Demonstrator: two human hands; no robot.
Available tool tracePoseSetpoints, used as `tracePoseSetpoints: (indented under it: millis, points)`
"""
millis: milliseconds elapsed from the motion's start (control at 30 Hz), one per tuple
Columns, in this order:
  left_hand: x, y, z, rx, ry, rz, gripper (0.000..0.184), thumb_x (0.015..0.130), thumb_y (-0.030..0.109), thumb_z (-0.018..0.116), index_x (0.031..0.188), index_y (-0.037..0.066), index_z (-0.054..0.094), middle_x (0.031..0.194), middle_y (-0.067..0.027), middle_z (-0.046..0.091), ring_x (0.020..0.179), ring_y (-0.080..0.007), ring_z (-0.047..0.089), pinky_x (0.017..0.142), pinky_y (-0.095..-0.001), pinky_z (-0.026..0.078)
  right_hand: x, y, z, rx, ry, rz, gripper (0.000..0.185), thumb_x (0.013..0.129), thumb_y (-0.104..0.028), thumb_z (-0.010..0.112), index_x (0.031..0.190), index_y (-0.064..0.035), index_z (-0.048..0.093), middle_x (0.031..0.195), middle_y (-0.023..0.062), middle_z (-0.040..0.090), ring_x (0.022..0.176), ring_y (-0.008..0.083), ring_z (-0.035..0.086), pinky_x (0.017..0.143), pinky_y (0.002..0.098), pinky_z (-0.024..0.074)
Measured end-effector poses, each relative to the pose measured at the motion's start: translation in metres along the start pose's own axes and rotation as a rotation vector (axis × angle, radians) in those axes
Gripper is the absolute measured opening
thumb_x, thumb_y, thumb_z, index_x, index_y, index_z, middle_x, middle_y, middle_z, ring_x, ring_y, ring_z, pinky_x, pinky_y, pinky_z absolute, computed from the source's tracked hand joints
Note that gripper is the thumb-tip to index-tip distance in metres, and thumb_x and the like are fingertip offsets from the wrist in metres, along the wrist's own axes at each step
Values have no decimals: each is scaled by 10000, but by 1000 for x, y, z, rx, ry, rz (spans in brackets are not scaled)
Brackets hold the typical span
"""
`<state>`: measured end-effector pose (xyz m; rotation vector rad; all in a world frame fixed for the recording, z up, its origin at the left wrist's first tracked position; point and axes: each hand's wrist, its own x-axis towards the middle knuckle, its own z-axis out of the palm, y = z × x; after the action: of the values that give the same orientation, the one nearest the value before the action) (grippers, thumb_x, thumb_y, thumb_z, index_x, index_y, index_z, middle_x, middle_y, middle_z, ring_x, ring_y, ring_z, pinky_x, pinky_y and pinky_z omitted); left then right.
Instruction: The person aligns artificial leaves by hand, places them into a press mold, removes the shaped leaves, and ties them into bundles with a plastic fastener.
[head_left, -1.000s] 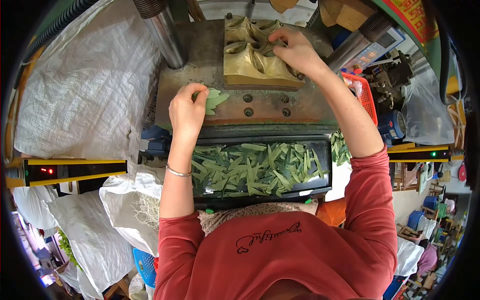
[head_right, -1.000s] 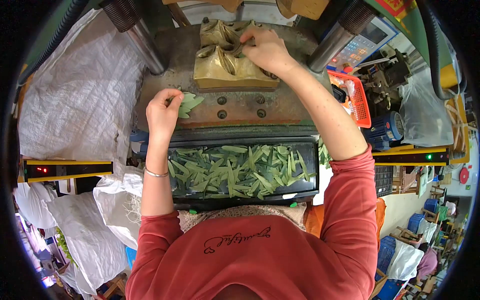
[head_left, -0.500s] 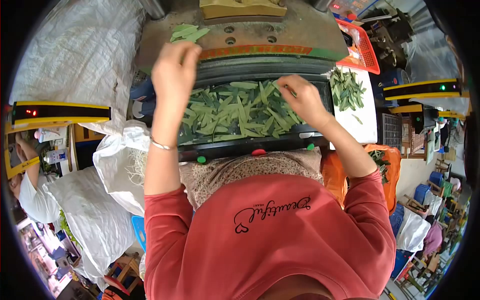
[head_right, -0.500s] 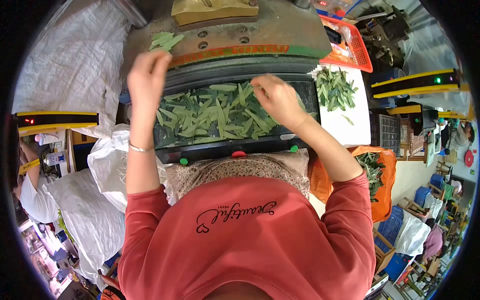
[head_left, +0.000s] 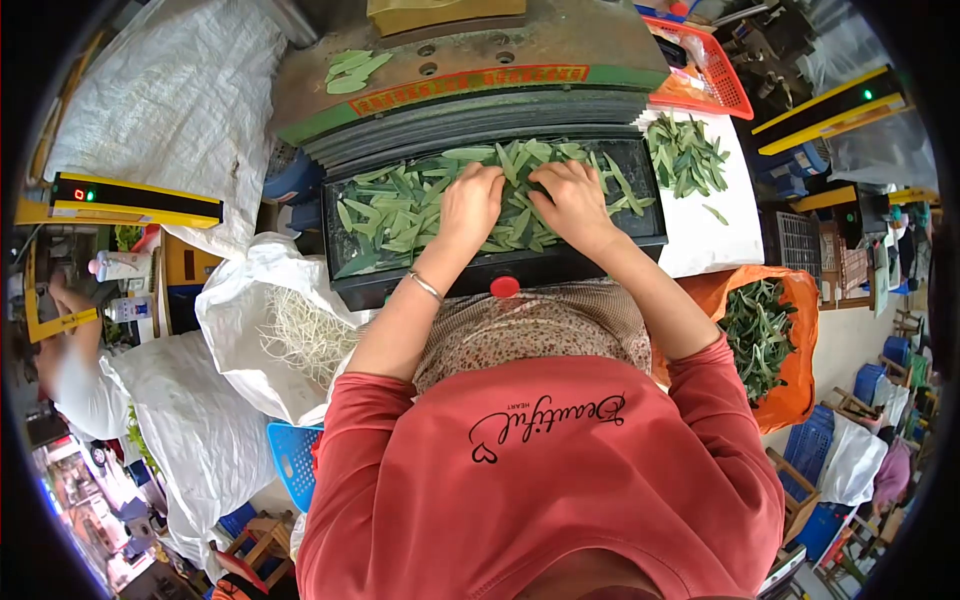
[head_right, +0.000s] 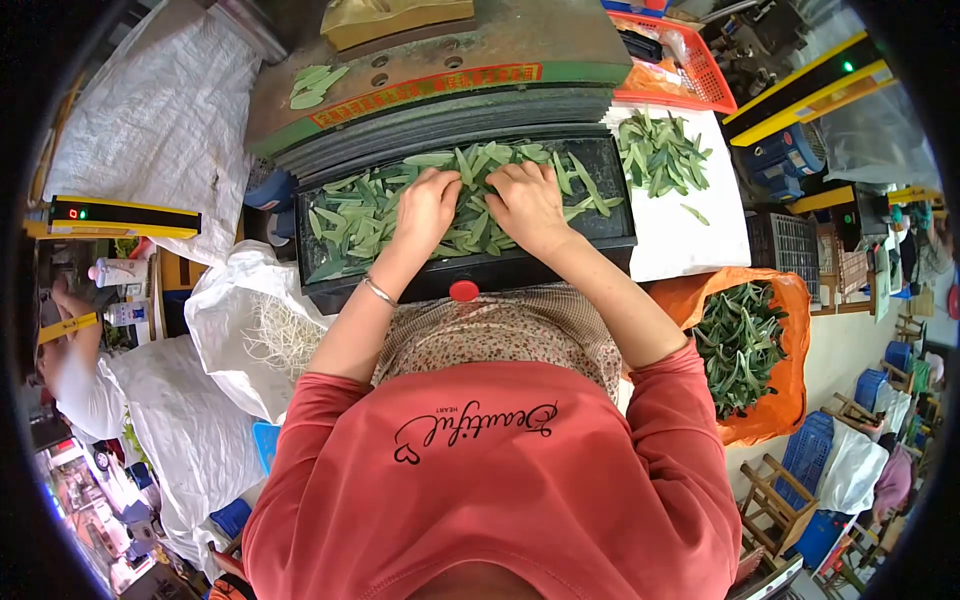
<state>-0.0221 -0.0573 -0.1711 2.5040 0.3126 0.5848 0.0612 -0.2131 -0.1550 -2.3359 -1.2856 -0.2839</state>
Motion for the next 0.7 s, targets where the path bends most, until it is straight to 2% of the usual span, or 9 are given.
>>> tracePoseSetpoints:
  millis: [200, 333, 533, 667, 700]
  points:
    - [-20, 15, -36, -92, 207, 113, 121, 774, 38, 618, 891, 40, 651, 859, -79, 610, 652, -254, 584, 584, -331, 475, 5, -18, -18, 199, 139, 76, 146, 809, -137, 602, 931, -64, 634, 901, 30, 632, 798, 185, 566, 773, 299, 418]
    - [-27, 36, -44, -89, 356, 144, 118, 788, 27, 623, 901, 32, 655, 856, -71, 610, 639, -208, 570, 563, -288, 461, 17, -46, -27, 1343, -266, 611, 124, 852, -144, 584, 908, -41, 624, 841, 50, 629, 734, 127, 571, 705, 248, 445]
    - [-20, 48, -55, -348, 322, -24, 120, 796, 47, 637, 909, 8, 644, 848, -57, 611, 645, -150, 555, 532, -244, 434, 23, -37, -13, 1464, -202, 591, 131, 874, -143, 563, 891, -23, 612, 794, 52, 621, 690, 89, 558, 625, 199, 450]
    - [8, 45, -84, -639, 14, -254, 131, 820, 51, 637, 947, 20, 648, 864, -64, 606, 711, -103, 551, 567, -230, 434, 34, -41, -36, 1277, -422, 397, 142, 857, -95, 532, 773, 4, 587, 705, 42, 602, 628, 107, 556, 575, 208, 458]
    - [10, 45, -88, -639, 17, -255, 131, 820, 51, 637, 947, 20, 648, 864, -64, 606, 711, -103, 551, 567, -230, 434, 36, -43, -39, 1275, -424, 395, 142, 857, -95, 532, 773, 4, 587, 705, 42, 602, 628, 107, 556, 575, 208, 458]
